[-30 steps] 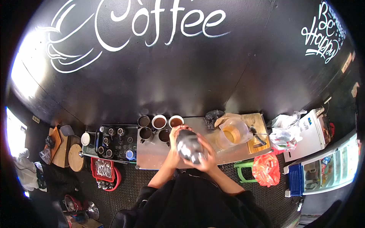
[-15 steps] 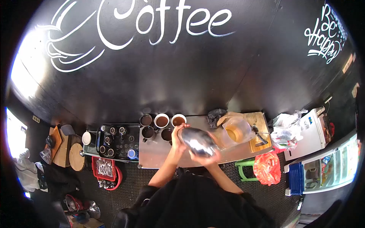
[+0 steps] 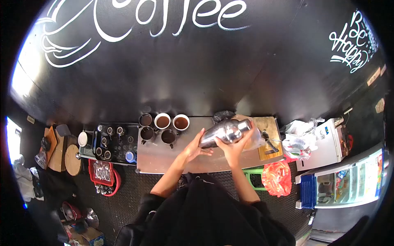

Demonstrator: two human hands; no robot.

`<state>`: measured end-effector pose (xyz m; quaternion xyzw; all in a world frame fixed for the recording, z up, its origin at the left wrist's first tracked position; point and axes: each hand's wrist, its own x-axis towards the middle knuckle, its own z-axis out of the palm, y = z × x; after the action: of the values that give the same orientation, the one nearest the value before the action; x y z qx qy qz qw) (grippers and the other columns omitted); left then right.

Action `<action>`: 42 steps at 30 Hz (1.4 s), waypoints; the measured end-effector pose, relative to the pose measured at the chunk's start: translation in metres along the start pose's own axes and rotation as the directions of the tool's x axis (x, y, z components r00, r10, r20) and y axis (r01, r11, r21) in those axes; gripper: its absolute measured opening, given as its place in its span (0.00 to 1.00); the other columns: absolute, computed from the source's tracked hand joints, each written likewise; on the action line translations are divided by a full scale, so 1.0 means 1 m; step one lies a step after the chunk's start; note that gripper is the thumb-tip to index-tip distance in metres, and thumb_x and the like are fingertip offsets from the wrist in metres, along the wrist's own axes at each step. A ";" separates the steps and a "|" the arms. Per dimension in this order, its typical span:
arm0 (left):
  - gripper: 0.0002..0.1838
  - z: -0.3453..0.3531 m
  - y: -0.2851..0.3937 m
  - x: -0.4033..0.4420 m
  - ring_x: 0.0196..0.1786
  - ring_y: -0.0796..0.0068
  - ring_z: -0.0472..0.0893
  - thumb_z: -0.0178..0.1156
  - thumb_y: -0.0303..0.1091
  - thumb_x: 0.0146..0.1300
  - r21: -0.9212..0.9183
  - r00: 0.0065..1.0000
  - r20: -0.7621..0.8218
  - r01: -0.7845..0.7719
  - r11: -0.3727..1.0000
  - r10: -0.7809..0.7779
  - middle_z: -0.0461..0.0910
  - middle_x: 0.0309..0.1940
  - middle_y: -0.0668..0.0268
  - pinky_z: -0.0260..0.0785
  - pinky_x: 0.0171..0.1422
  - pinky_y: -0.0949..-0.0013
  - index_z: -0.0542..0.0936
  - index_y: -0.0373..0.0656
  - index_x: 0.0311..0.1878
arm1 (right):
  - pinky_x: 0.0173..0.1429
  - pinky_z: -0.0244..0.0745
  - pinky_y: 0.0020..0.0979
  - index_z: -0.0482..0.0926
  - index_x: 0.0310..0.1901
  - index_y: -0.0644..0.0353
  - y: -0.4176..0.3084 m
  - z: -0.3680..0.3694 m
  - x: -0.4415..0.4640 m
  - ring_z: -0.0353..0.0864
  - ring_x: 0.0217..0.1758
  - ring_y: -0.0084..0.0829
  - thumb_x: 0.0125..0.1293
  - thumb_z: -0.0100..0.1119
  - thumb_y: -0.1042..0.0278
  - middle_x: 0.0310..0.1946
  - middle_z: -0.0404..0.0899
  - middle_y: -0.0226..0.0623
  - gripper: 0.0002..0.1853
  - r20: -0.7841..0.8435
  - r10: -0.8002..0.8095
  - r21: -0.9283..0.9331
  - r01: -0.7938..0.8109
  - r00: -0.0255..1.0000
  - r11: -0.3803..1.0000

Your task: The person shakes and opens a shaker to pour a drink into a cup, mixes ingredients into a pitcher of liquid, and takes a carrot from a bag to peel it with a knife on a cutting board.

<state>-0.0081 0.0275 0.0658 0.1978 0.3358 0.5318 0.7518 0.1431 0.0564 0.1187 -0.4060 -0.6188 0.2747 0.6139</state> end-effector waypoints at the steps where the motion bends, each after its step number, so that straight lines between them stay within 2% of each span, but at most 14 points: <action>1: 0.27 -0.009 -0.007 0.008 0.38 0.69 0.77 0.42 0.58 0.65 0.016 0.977 0.026 0.210 0.978 -0.210 0.74 0.38 0.62 0.76 0.40 0.61 0.66 0.47 0.56 | 0.62 0.61 0.41 0.39 0.66 0.60 0.000 -0.009 0.007 0.57 0.61 0.40 0.29 0.79 0.65 0.59 0.50 0.47 0.65 0.044 -0.059 -0.049 0.061 0.997 0.997; 5: 0.33 0.081 0.030 -0.009 0.29 0.70 0.77 0.40 0.63 0.63 0.128 0.991 0.005 -0.135 0.983 0.135 0.74 0.36 0.62 0.75 0.34 0.65 0.66 0.42 0.56 | 0.54 0.74 0.38 0.45 0.63 0.62 0.023 -0.043 0.019 0.65 0.57 0.41 0.30 0.78 0.62 0.57 0.54 0.48 0.60 -0.118 -0.404 -0.048 0.402 0.907 0.915; 7: 0.34 0.098 0.031 -0.012 0.30 0.73 0.76 0.39 0.64 0.62 0.254 0.954 0.071 -0.300 0.919 0.292 0.74 0.38 0.62 0.72 0.29 0.71 0.67 0.42 0.56 | 0.60 0.68 0.39 0.44 0.65 0.59 -0.025 -0.046 0.038 0.65 0.59 0.43 0.40 0.73 0.61 0.59 0.57 0.48 0.54 0.126 -0.125 0.608 0.023 0.984 0.794; 9: 0.31 0.089 0.013 -0.006 0.28 0.76 0.75 0.37 0.61 0.63 0.346 0.838 -0.293 -0.356 0.868 0.460 0.75 0.39 0.62 0.66 0.22 0.76 0.67 0.44 0.55 | 0.62 0.64 0.38 0.49 0.62 0.62 -0.022 -0.039 0.039 0.62 0.60 0.40 0.36 0.74 0.63 0.57 0.59 0.47 0.52 0.220 -0.081 0.456 -0.029 0.972 0.889; 14: 0.26 0.015 -0.065 0.037 0.14 0.78 0.65 0.34 0.57 0.63 -0.179 0.925 -0.348 -0.228 0.957 0.155 0.77 0.35 0.64 0.49 0.12 0.80 0.67 0.48 0.53 | 0.63 0.55 0.40 0.48 0.63 0.63 0.022 -0.023 0.037 0.56 0.61 0.40 0.28 0.78 0.62 0.56 0.56 0.46 0.59 0.152 -0.209 0.097 0.196 0.966 0.976; 18: 0.27 0.118 0.014 0.009 0.22 0.80 0.69 0.36 0.58 0.64 0.124 0.891 0.097 -0.452 0.883 0.443 0.76 0.38 0.67 0.57 0.16 0.76 0.67 0.48 0.55 | 0.55 0.67 0.40 0.57 0.56 0.65 -0.022 -0.060 0.040 0.68 0.52 0.38 0.30 0.79 0.60 0.51 0.63 0.45 0.51 0.244 0.082 0.611 -0.218 0.966 0.761; 22: 0.28 0.023 -0.043 0.029 0.31 0.75 0.74 0.36 0.55 0.65 -0.060 0.852 -0.404 -0.388 0.920 0.333 0.75 0.44 0.65 0.65 0.22 0.69 0.65 0.47 0.60 | 0.55 0.67 0.38 0.60 0.54 0.63 -0.004 -0.025 -0.003 0.70 0.52 0.39 0.30 0.79 0.60 0.48 0.68 0.44 0.47 0.154 -0.329 0.116 0.313 0.932 0.943; 26: 0.29 -0.025 -0.049 0.001 0.37 0.75 0.75 0.38 0.55 0.65 -0.087 0.930 -0.291 -0.259 0.962 0.224 0.75 0.45 0.64 0.68 0.25 0.70 0.65 0.42 0.59 | 0.57 0.66 0.41 0.55 0.58 0.60 0.030 0.011 -0.027 0.69 0.52 0.40 0.31 0.79 0.60 0.52 0.65 0.47 0.52 0.155 -0.150 -0.053 0.160 0.976 0.986; 28: 0.29 -0.003 -0.005 -0.010 0.36 0.77 0.75 0.40 0.56 0.64 0.127 0.938 -0.123 -0.308 0.943 0.323 0.75 0.43 0.64 0.67 0.25 0.74 0.67 0.41 0.56 | 0.58 0.65 0.42 0.46 0.62 0.61 0.013 0.007 -0.018 0.62 0.58 0.43 0.34 0.78 0.57 0.55 0.58 0.50 0.58 -0.039 -0.416 0.206 0.415 0.908 0.886; 30: 0.29 0.037 0.048 -0.013 0.34 0.79 0.74 0.41 0.57 0.64 0.342 0.897 0.132 -0.440 0.830 0.421 0.74 0.40 0.64 0.64 0.22 0.79 0.69 0.40 0.53 | 0.60 0.65 0.41 0.53 0.61 0.59 0.009 -0.017 -0.010 0.63 0.58 0.41 0.38 0.76 0.62 0.55 0.59 0.49 0.49 0.253 -0.388 -0.142 0.431 0.886 0.891; 33: 0.28 0.015 0.042 0.001 0.38 0.77 0.75 0.44 0.55 0.63 0.298 0.861 0.295 -0.494 0.816 0.414 0.75 0.40 0.62 0.69 0.30 0.75 0.71 0.37 0.50 | 0.60 0.65 0.39 0.60 0.58 0.58 -0.019 -0.008 -0.004 0.65 0.57 0.38 0.37 0.76 0.67 0.56 0.59 0.47 0.44 0.721 -0.362 -0.038 0.555 0.591 0.831; 36: 0.21 -0.079 -0.033 0.030 0.47 0.67 0.76 0.51 0.48 0.62 -0.144 0.925 -0.262 -0.319 0.937 0.275 0.76 0.43 0.60 0.66 0.57 0.63 0.72 0.39 0.48 | 0.57 0.64 0.41 0.44 0.61 0.59 0.038 0.041 -0.043 0.64 0.55 0.41 0.35 0.77 0.66 0.55 0.58 0.49 0.56 0.051 -0.441 0.150 0.429 0.896 0.891; 39: 0.19 -0.005 0.011 0.001 0.47 0.69 0.76 0.51 0.46 0.60 -0.128 0.842 -0.398 -0.444 0.887 0.364 0.76 0.42 0.64 0.67 0.54 0.66 0.74 0.41 0.45 | 0.58 0.65 0.42 0.46 0.60 0.60 0.015 0.044 -0.029 0.67 0.54 0.42 0.37 0.76 0.60 0.53 0.62 0.48 0.54 -0.079 -0.291 0.176 0.300 0.954 0.938; 42: 0.21 0.059 0.083 -0.027 0.40 0.75 0.73 0.47 0.51 0.58 0.248 0.737 0.144 -0.673 0.697 0.660 0.71 0.35 0.66 0.64 0.45 0.72 0.73 0.40 0.39 | 0.61 0.63 0.37 0.48 0.60 0.62 -0.028 0.014 -0.003 0.66 0.57 0.40 0.38 0.73 0.51 0.55 0.60 0.47 0.53 0.164 -0.325 0.102 0.312 0.931 0.945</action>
<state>-0.0270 0.0353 0.1690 0.4229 0.2974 0.7094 0.4790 0.1243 0.0422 0.1391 -0.2509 -0.7182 0.2295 0.6071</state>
